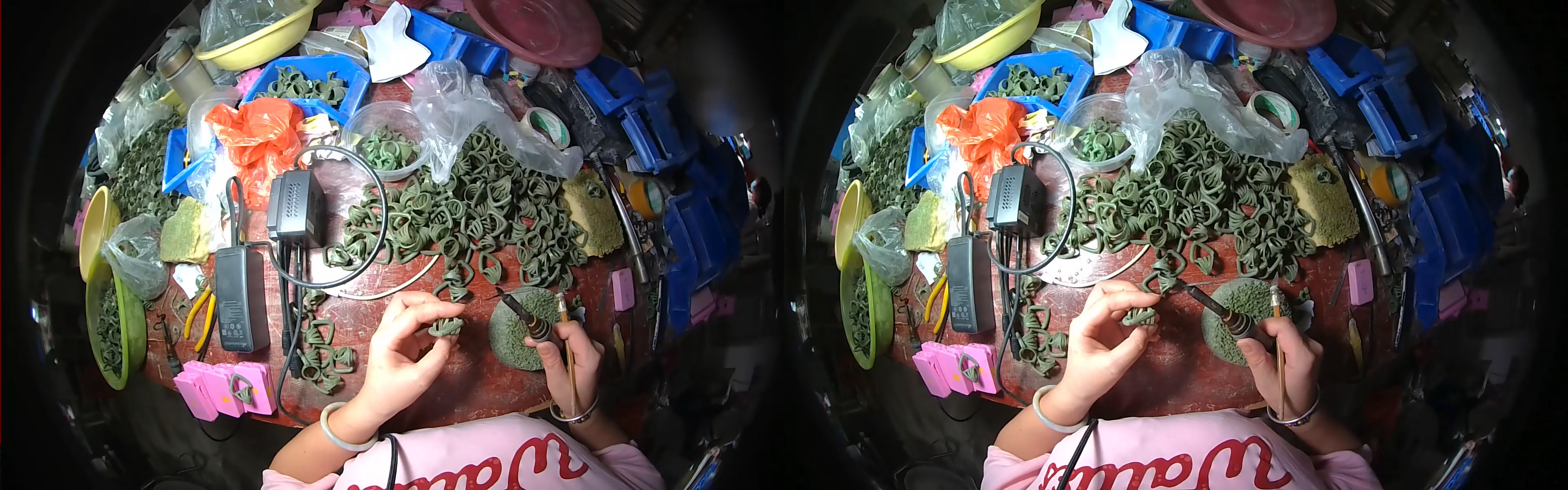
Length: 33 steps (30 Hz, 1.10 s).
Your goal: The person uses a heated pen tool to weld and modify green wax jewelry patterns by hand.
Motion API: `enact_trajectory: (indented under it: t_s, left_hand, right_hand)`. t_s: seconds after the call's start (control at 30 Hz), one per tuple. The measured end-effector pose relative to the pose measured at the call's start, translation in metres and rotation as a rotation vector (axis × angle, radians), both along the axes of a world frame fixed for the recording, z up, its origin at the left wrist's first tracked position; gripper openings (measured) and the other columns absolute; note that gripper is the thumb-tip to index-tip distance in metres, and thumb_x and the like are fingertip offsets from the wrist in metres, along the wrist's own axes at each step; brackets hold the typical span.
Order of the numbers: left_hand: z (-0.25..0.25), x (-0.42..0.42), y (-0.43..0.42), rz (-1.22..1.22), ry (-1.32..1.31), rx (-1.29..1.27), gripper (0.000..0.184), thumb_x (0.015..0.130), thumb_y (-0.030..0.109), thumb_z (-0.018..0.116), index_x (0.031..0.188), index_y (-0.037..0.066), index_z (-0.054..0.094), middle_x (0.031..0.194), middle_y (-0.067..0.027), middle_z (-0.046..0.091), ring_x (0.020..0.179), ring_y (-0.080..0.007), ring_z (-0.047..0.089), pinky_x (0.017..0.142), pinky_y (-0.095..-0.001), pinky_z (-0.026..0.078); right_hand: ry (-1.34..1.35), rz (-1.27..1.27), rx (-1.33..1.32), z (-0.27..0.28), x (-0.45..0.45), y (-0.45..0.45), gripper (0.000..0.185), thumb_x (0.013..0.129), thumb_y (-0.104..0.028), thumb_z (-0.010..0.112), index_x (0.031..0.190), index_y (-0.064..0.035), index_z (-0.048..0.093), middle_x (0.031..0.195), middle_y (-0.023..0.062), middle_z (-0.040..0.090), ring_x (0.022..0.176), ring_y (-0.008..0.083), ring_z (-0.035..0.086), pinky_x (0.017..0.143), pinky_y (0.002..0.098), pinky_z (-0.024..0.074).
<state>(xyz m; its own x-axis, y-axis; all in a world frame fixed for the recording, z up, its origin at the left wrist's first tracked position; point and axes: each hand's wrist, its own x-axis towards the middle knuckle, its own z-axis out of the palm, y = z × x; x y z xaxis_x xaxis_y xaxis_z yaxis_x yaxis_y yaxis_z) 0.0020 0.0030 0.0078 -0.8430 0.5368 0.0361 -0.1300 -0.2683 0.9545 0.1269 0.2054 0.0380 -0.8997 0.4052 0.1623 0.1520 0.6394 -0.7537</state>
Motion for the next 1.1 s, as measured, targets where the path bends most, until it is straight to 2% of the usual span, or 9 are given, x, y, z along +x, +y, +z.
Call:
enact_trajectory:
  t_s: [0.4,0.73,0.8,0.83,0.87,0.9,0.93,1.0,1.1]
  left_hand:
    - [0.003,0.000,-0.001,0.046,0.054,-0.052,0.041,0.073,-0.018,0.059,0.109,-0.002,0.068,0.113,-0.0076,0.049,0.105,-0.0153,0.053,0.094,-0.0271,0.045]
    - [-0.002,0.000,-0.001,0.030,0.129,-0.097,0.040,0.075,-0.020,0.056,0.111,-0.003,0.063,0.115,-0.0081,0.048,0.104,-0.0148,0.054,0.091,-0.0272,0.047]
    - [0.002,0.002,0.002,0.030,-0.195,0.063,0.035,0.081,-0.013,0.062,0.112,0.003,0.060,0.106,-0.0048,0.053,0.097,-0.0107,0.057,0.081,-0.0234,0.050]
    - [0.004,0.001,0.001,0.020,-0.190,0.064,0.035,0.081,-0.013,0.062,0.112,0.003,0.060,0.106,-0.0048,0.053,0.097,-0.0107,0.057,0.081,-0.0234,0.050]
    - [0.006,-0.001,-0.002,-0.071,-0.359,0.115,0.031,0.082,-0.010,0.064,0.110,0.002,0.058,0.106,-0.0065,0.054,0.094,-0.0125,0.058,0.077,-0.0248,0.050]
    - [0.008,-0.003,-0.003,-0.163,-0.526,0.163,0.029,0.083,-0.008,0.066,0.109,0.001,0.056,0.105,-0.0082,0.054,0.090,-0.0144,0.058,0.074,-0.0263,0.051]
    - [0.007,-0.003,-0.002,-0.174,-0.496,0.145,0.014,0.087,0.002,0.068,0.098,0.003,0.058,0.097,-0.0069,0.056,0.079,-0.0125,0.056,0.064,-0.0238,0.047]
    - [0.001,-0.004,-0.004,-0.217,-0.548,0.184,0.009,0.090,0.005,0.066,0.092,0.004,0.058,0.094,-0.0063,0.057,0.074,-0.0112,0.053,0.060,-0.0230,0.044]
    - [0.003,-0.006,-0.005,-0.240,-0.605,0.169,0.018,0.094,0.010,0.063,0.079,0.006,0.055,0.088,-0.0052,0.057,0.064,-0.0088,0.045,0.051,-0.0216,0.036]
  right_hand:
    - [0.002,0.008,0.009,-0.001,0.000,0.001,0.029,0.087,-0.024,0.075,0.089,-0.0009,0.058,0.070,0.0118,0.063,0.059,0.0254,0.063,0.056,0.0321,0.0487]
    - [0.006,0.081,0.103,0.012,-0.011,0.002,0.029,0.082,-0.019,0.080,0.089,-0.0018,0.058,0.068,0.0097,0.063,0.056,0.0217,0.062,0.052,0.0319,0.0481]
    - [0.004,0.041,0.121,0.019,-0.026,0.002,0.029,0.079,-0.016,0.082,0.088,-0.0019,0.058,0.067,0.0093,0.062,0.055,0.0210,0.062,0.051,0.0313,0.0474]
    - [0.003,0.004,0.136,0.022,-0.036,0.001,0.030,0.077,-0.014,0.083,0.088,-0.0020,0.058,0.066,0.0089,0.062,0.053,0.0203,0.061,0.049,0.0307,0.0467]
    - [0.018,0.003,0.128,0.023,-0.048,0.003,0.032,0.074,-0.011,0.085,0.087,-0.0021,0.057,0.065,0.0092,0.061,0.053,0.0208,0.061,0.047,0.0305,0.0455]
    - [0.064,0.038,0.197,0.018,-0.060,0.008,0.031,0.076,-0.012,0.083,0.087,-0.0017,0.056,0.066,0.0116,0.062,0.055,0.0259,0.064,0.048,0.0331,0.0464]
    - [0.064,0.092,0.198,0.008,-0.070,0.016,0.031,0.076,-0.012,0.083,0.087,-0.0017,0.056,0.067,0.0126,0.063,0.057,0.0285,0.065,0.050,0.0346,0.0474]
    - [0.073,0.143,0.199,0.003,-0.083,0.026,0.031,0.077,-0.013,0.082,0.087,-0.0017,0.055,0.068,0.0137,0.063,0.060,0.0311,0.067,0.052,0.0360,0.0484]
    - [-0.004,0.259,0.139,0.007,-0.094,0.031,0.031,0.076,-0.014,0.081,0.087,-0.0019,0.055,0.070,0.0148,0.065,0.064,0.0339,0.067,0.056,0.0380,0.0498]
